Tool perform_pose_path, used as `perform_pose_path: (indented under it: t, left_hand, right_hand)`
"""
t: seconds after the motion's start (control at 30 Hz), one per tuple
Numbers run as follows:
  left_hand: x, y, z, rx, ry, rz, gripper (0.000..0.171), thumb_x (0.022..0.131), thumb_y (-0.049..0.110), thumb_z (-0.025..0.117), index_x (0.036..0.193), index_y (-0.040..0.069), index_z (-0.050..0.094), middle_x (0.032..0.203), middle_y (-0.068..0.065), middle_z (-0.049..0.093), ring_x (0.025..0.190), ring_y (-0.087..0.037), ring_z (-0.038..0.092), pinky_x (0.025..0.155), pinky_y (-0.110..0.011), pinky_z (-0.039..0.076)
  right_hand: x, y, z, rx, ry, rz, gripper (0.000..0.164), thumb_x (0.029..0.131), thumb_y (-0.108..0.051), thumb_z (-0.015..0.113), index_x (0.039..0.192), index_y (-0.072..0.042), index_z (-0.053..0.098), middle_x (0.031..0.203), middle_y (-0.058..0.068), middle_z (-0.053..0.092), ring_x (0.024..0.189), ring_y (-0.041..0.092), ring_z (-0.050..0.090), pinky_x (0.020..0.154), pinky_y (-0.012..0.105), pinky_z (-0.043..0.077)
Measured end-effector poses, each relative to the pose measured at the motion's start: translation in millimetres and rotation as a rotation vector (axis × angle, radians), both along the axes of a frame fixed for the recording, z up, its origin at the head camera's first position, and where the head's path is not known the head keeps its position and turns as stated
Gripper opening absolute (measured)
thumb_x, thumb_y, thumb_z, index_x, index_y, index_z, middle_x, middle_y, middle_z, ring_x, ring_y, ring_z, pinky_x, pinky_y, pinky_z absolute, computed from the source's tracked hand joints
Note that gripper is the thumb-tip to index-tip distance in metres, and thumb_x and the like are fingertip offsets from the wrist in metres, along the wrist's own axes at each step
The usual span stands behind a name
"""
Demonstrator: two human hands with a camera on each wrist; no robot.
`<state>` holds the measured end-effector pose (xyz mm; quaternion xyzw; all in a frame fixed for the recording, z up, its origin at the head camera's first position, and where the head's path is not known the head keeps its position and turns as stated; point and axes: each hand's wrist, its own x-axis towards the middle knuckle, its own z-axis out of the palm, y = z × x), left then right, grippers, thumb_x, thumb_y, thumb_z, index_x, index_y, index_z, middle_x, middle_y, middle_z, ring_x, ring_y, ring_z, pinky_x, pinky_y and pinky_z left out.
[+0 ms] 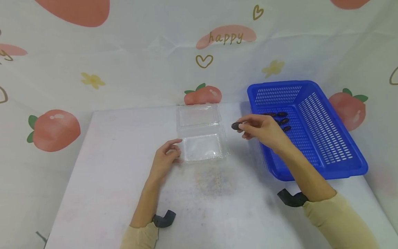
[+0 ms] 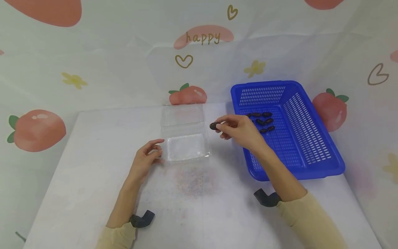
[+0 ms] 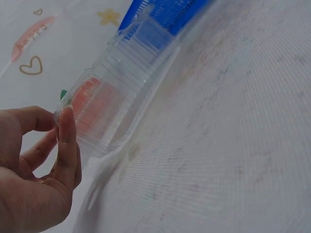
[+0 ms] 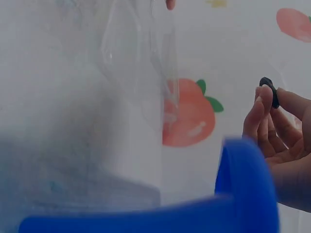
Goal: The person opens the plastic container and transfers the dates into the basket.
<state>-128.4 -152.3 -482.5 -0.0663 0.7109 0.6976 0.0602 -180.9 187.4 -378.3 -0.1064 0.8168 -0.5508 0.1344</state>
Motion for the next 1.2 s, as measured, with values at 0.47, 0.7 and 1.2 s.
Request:
perform_pose_path:
  t: [0.47,0.7,1.2]
  left_hand:
    - [0.7,-1.4,1.8,0.017,0.013,-0.012,0.041,0.093,-0.003,0.059,0.132,0.007,0.06,0.102,-0.006,0.05,0.083,-0.013,0.055,0.073,-0.033,0.061]
    - [2.2,-0.6,2.6,0.027,0.003,-0.028,0.04,0.094,-0.001,0.059,0.133,0.005,0.059,0.103,-0.007,0.05,0.084,-0.014,0.054,0.074,-0.033,0.061]
    - [1.8,-1.2,3.6,0.014,0.006,-0.024,0.041,0.094,-0.001,0.059,0.134,0.005,0.059,0.102,-0.007,0.05,0.082,-0.014,0.054,0.074,-0.033,0.061]
  right_hand:
    - [0.0,50.6,1.0,0.044,0.009,-0.094,0.04,0.098,-0.033,0.063,0.126,-0.004,0.064,0.111,0.01,0.07,0.093,0.021,0.068,0.078,0.026,0.059]
    - [-1.4,76.6,-9.4,0.076,-0.033,-0.143,0.046,0.098,-0.034,0.063,0.127,0.001,0.06,0.111,0.005,0.069,0.092,0.018,0.07,0.079,0.027,0.059]
    - [-15.2,106.4,-37.3,0.196,-0.141,-0.107,0.05,0.1,-0.033,0.06,0.135,0.003,0.056,0.12,0.016,0.066,0.091,0.01,0.07,0.08,0.023,0.058]
